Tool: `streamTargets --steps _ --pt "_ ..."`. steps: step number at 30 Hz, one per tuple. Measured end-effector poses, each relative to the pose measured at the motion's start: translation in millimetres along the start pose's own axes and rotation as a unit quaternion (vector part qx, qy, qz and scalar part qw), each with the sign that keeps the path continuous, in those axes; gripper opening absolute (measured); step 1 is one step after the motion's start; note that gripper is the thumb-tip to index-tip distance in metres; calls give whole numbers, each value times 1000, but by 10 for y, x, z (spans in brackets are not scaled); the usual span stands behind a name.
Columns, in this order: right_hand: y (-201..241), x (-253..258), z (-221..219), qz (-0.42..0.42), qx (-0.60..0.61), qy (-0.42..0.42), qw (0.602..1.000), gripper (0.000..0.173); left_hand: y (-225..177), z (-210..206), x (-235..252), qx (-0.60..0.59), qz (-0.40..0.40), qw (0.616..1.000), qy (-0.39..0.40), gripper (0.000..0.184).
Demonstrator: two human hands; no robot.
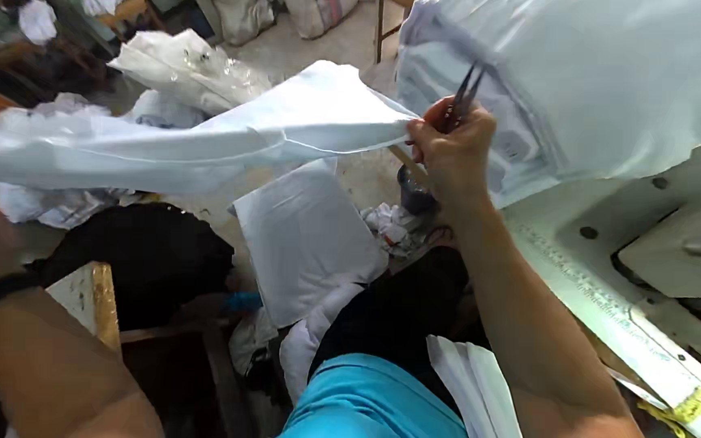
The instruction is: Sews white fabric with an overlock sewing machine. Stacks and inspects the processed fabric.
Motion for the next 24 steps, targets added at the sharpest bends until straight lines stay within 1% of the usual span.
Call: streamTargets --steps 1,2,3,4,5,6,7,8,9,10,11,12,13,14,15,16,17,18,20,21,22,24 --pt "-143 -57 -133 -8 -31 13 999 12 224 42 -136 23 15 1000 14 26" --pt "-304 -115 -248 -14 -81 26 996 13 398 17 -395 91 29 995 41 31" --pt "-489 -189 -342 -23 -138 44 989 16 642 -11 -666 140 40 985 88 37" --pt "-703 -285 -420 -36 -187 66 979 19 976 -57 -927 178 68 969 156 34" --pt "-960 -415 -478 -62 -229 92 967 22 1339 -142 -1201 190 109 949 229 30" --pt "-1253 -570 -507 -105 -264 120 951 25 1768 -240 -1489 201 179 912 309 26" --pt "-1548 -732 -502 -164 -292 158 929 28 2172 -360 -1780 220 246 856 397 26" --pt "-1825 -923 -477 -229 -308 204 901 32 2447 -499 -2064 265 300 776 487 28" --pt "-2051 -1124 -430 -281 -317 249 871 37 2603 -647 -2300 317 336 687 561 33" --pt "-2196 -1279 -346 -315 -327 284 844 42 2650 -811 -2435 369 353 606 610 37" --pt "-2264 -1391 -220 -333 -341 305 824 44 2623 -996 -2455 402 350 559 635 39" --pt "-2259 -1460 -59 -336 -356 316 813 44 2541 -1216 -2374 411 326 558 643 37" --pt "-2180 -1488 134 -324 -372 316 811 41 2426 -1469 -2233 399 282 591 641 33" --pt "-2026 -1488 351 -303 -389 309 813 38 2257 -1755 -2074 368 225 642 634 29" --pt "-1821 -1482 593 -276 -408 284 822 34 2038 -2067 -1913 320 157 697 623 26" --pt "-1599 -1486 854 -244 -433 236 835 30 1759 -2389 -1770 267 85 741 611 24" --pt "-1390 -1521 1132 -215 -462 173 843 28 1381 -2715 -1680 211 10 770 602 25" --pt "-1231 -1586 1414 -191 -497 94 841 26 926 -3033 -1659 158 -62 785 596 26" --pt "-1138 -1767 1896 -173 -555 -53 812 24 13 -3648 -1759 46 -189 787 586 29" --pt "-1187 -1856 2056 -183 -576 -97 791 24 -380 -3930 -1854 -16 -249 778 577 32" --pt "-1253 -1926 2154 -182 -598 -132 769 24 -726 -4189 -1973 -65 -293 764 572 37" --pt "-1347 -1987 2188 -126 -648 -190 727 21 -1307 -4701 -2263 -125 -344 733 574 44"
Point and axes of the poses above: each hand's wrist, its own x-axis towards the middle knuckle, its own z-axis out of the back of the hand, y = z × x, the point moved 6 cm from there along x, towards the middle knuckle, and after that the axes turned 15 degrees about -x, right-handed, at the moved point
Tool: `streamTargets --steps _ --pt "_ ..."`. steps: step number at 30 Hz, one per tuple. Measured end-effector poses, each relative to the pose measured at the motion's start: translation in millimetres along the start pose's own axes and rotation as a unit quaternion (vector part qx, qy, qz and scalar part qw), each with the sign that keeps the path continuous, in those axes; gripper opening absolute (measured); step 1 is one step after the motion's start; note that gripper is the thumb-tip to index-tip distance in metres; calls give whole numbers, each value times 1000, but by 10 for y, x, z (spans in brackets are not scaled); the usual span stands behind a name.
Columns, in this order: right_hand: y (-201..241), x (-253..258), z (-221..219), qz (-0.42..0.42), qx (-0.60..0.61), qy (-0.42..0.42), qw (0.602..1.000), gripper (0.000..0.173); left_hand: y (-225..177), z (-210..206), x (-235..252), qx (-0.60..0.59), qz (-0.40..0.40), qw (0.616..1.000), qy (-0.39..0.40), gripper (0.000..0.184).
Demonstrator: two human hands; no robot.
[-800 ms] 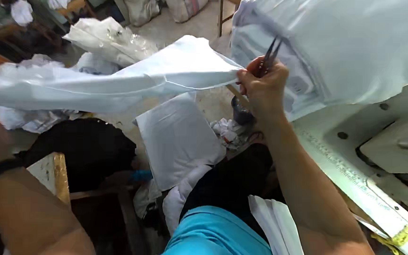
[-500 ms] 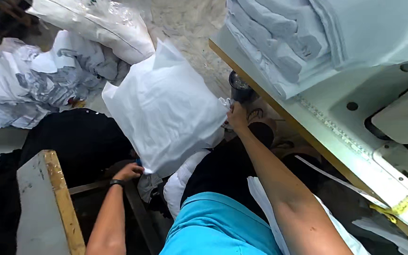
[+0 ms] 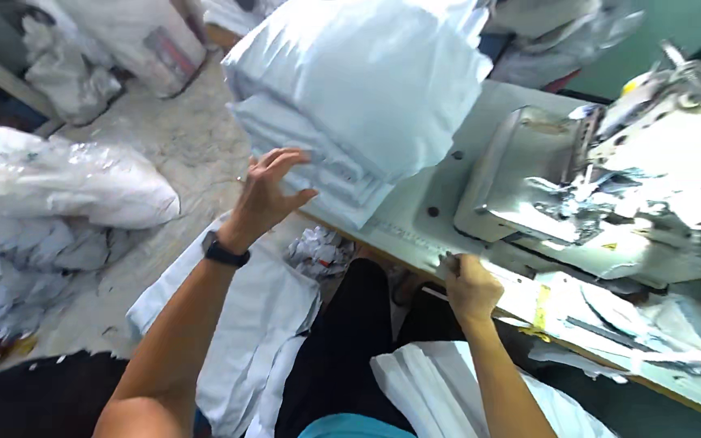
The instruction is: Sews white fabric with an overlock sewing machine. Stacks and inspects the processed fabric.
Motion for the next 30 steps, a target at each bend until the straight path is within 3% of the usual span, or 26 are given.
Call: streamTargets --steps 5,7,9,12,15,17,19,22,24,26,28,30 --pt "23 -29 -72 15 -60 -91 994 32 -343 -930 1533 33 -119 991 51 30" --pt "32 -26 -70 15 -61 -109 992 33 -459 -1253 2042 79 -100 986 108 31" --pt "32 -32 -75 14 -63 -126 990 34 -472 -1535 2429 128 -10 979 155 41" --pt "37 -42 -76 22 -60 -134 989 35 -417 -1810 2693 208 72 960 172 37" --pt "35 -59 -86 28 -54 -140 988 33 -473 -1944 2746 263 68 934 231 28" --pt "48 -59 -96 28 -62 -145 987 33 -384 -1959 2790 264 43 936 228 28" --pt "55 -61 -113 25 -74 -146 986 37 -221 -1893 2838 216 13 960 175 28" --pt "62 -43 -138 25 -85 -146 985 40 -65 -1645 2903 80 -13 997 6 26" --pt "52 -55 -127 32 -78 -145 986 39 -73 -1481 2887 3 -60 990 -130 25" --pt "35 -62 -117 37 -64 -145 987 39 -125 -1265 2798 -48 -96 976 -191 31" --pt "29 -64 -119 35 -57 -142 988 39 49 -815 2558 -83 -57 965 -243 33" --pt "49 -59 -114 32 -51 -134 989 37 576 -49 1878 -87 37 930 -355 44"
Point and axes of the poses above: each hand's wrist, its own x-axis towards the middle knuckle, its own z-axis out of the back of the hand, y = z × x, the point moved 6 cm from there along x, towards the middle knuckle, and after that the axes turned 15 degrees about -x, right-handed, at the moved point
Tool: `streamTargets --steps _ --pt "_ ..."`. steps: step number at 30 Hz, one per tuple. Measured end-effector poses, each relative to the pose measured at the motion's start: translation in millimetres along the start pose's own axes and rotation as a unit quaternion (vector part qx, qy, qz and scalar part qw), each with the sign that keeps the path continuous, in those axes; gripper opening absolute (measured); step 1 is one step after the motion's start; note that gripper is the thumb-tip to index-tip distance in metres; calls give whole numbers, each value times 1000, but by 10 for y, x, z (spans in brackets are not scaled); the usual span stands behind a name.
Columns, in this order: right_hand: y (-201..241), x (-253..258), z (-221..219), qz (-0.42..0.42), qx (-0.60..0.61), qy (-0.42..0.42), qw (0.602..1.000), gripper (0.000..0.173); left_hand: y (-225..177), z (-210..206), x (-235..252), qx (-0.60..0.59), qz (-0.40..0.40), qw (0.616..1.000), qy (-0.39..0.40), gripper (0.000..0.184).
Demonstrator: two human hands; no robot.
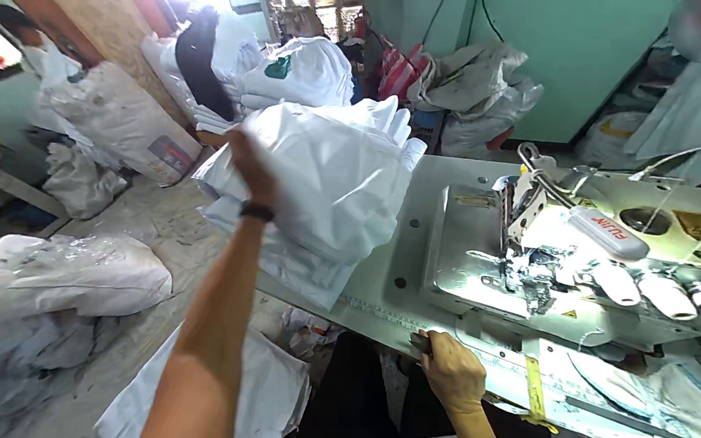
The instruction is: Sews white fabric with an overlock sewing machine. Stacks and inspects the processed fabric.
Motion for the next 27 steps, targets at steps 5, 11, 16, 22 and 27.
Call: streamTargets --steps 5,11,16,22,27 --pt "41 28 4 -21 -8 21 1000 37 829 3684 -1143 381 297 824 -295 53" --pt "32 87 22 -32 35 110 993 21 92 4258 -1596 122 155 856 -477 47" --pt "121 197 308 -19 156 240 958 15 -142 1906 -2267 -15 376 918 125 22" --pt "360 -6 737 -206 669 419 578 6 -1351 367 -3003 -258 121 809 514 13" --pt "-155 275 1003 -295 677 231 633 26 -1095 370 -3086 -271 148 788 533 23"
Point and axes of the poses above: each hand's wrist, its own x-axis towards the middle knuckle, its own z-axis out of the back of the hand, y = z × x, the point moved 6 cm from there along x, towards the middle knuckle, and after that the axes turned 15 degrees about -x, right-handed, at the moved point
